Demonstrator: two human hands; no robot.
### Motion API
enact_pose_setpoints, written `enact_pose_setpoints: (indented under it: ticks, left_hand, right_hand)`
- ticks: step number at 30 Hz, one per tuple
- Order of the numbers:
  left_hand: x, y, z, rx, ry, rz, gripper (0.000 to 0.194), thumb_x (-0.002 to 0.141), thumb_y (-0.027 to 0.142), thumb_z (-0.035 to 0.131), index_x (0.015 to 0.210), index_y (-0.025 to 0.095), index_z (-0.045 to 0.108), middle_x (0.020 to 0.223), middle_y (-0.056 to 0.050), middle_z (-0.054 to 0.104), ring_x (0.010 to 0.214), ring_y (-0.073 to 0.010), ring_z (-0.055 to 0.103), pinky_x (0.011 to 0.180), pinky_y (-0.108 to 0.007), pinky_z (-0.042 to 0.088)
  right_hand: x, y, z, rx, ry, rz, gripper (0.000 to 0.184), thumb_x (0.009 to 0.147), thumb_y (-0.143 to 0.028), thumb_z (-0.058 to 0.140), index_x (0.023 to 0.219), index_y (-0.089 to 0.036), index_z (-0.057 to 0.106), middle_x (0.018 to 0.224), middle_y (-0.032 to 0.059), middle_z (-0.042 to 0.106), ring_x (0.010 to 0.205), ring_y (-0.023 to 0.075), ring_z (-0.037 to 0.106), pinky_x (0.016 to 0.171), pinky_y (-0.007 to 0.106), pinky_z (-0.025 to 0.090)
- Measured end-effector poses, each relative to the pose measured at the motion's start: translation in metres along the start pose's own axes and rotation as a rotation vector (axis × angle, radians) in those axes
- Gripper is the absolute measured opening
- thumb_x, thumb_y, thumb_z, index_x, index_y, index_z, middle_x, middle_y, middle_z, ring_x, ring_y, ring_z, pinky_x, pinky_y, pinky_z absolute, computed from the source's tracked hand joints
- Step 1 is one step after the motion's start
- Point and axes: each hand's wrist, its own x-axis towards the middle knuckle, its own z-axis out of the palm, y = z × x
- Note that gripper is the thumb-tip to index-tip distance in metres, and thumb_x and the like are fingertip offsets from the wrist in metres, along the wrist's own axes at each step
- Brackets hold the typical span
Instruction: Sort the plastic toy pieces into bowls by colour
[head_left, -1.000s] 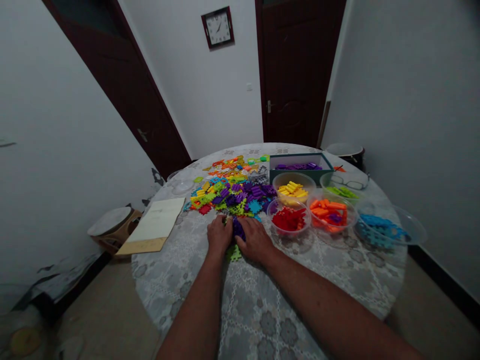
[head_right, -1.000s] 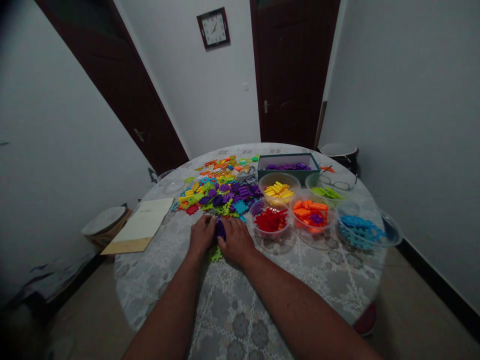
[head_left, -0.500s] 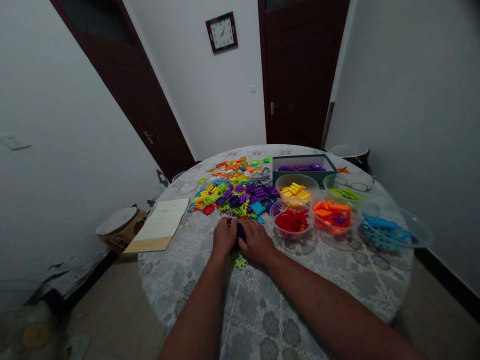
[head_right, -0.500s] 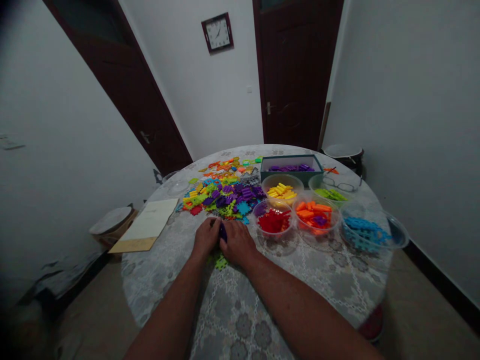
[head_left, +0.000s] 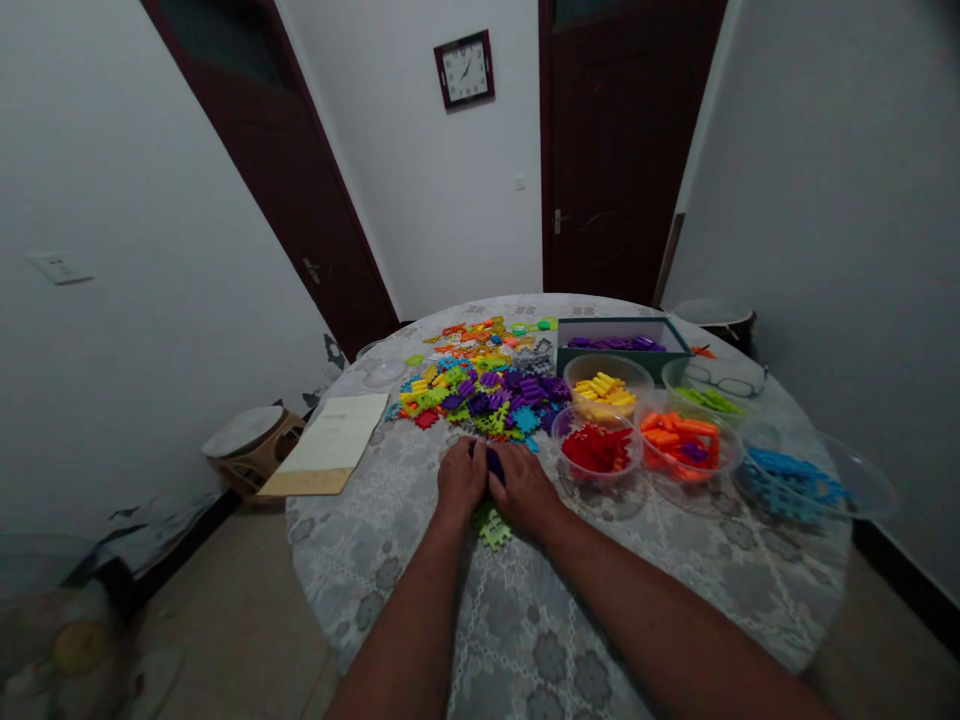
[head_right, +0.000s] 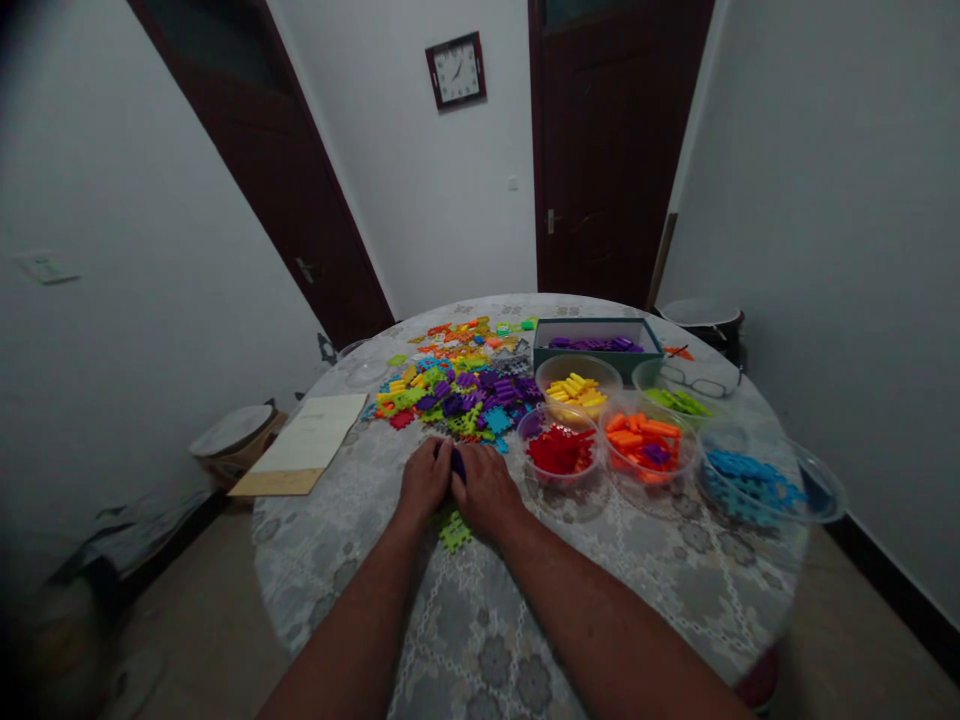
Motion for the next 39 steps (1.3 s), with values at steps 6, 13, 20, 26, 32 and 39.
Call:
enact_pose_setpoints:
  ticks: [6, 13, 20, 26, 32, 39]
  left_hand:
    - [-0.003, 0.006, 0.001, -0.042, 0.029, 0.023, 0.029, 0.104, 0.036, 0.047, 0.1, 0.02, 0.071, 0.105, -0.016, 0.075, 0.104, -0.0294, 0.069, 0.094, -0.04, 0.047]
    - [-0.007, 0.014, -0.002, -0.149, 0.057, 0.055, 0.022, 0.099, 0.034, 0.056, 0.099, 0.02, 0.073, 0.106, -0.014, 0.076, 0.106, -0.0288, 0.068, 0.098, -0.041, 0.048]
    - [-0.002, 0.016, -0.008, -0.618, -0.001, -0.133, 0.012, 0.084, 0.032, 0.071, 0.086, 0.022, 0.075, 0.096, -0.01, 0.076, 0.099, -0.0287, 0.067, 0.099, -0.042, 0.046]
    - [-0.003, 0.011, -0.004, -0.94, -0.117, -0.234, 0.022, 0.082, 0.041, 0.074, 0.088, 0.02, 0.078, 0.091, -0.008, 0.076, 0.089, -0.0247, 0.069, 0.086, -0.036, 0.052]
    - [-0.008, 0.015, 0.005, -1.288, -0.253, -0.329, 0.034, 0.076, 0.045, 0.079, 0.096, 0.018, 0.074, 0.091, -0.007, 0.076, 0.078, -0.0222, 0.071, 0.074, -0.034, 0.057]
    - [-0.009, 0.025, 0.016, -1.784, -0.293, -0.477, 0.034, 0.078, 0.027, 0.079, 0.11, 0.019, 0.074, 0.099, -0.006, 0.08, 0.091, -0.0237, 0.076, 0.086, -0.035, 0.06]
  right_hand:
    - [0.0, 0.003, 0.002, 0.022, 0.036, 0.009, 0.038, 0.101, -0.022, 0.055, 0.139, -0.016, 0.058, 0.127, 0.0166, 0.069, 0.118, 0.0319, 0.06, 0.106, 0.052, 0.051]
    - [0.003, 0.002, -0.001, 0.085, 0.078, 0.061, 0.035, 0.1, -0.019, 0.049, 0.132, -0.018, 0.062, 0.127, 0.0158, 0.07, 0.121, 0.0299, 0.062, 0.108, 0.051, 0.051]
    - [0.008, -0.002, -0.011, 0.179, 0.086, 0.19, 0.03, 0.099, -0.023, 0.05, 0.125, -0.021, 0.065, 0.122, 0.0116, 0.072, 0.116, 0.0268, 0.065, 0.107, 0.045, 0.052]
    - [0.012, -0.004, -0.013, 0.211, 0.111, 0.329, 0.034, 0.098, -0.031, 0.05, 0.125, -0.021, 0.067, 0.121, 0.0111, 0.075, 0.113, 0.0277, 0.068, 0.105, 0.043, 0.051]
    - [0.024, -0.007, -0.016, 0.282, 0.229, 0.566, 0.041, 0.096, -0.045, 0.053, 0.124, -0.022, 0.071, 0.119, 0.0115, 0.077, 0.111, 0.0311, 0.069, 0.1, 0.045, 0.05]
    - [0.053, -0.015, -0.019, 0.332, 0.358, 0.636, 0.038, 0.09, -0.049, 0.056, 0.107, -0.02, 0.074, 0.104, 0.0102, 0.078, 0.097, 0.0287, 0.069, 0.09, 0.038, 0.05]
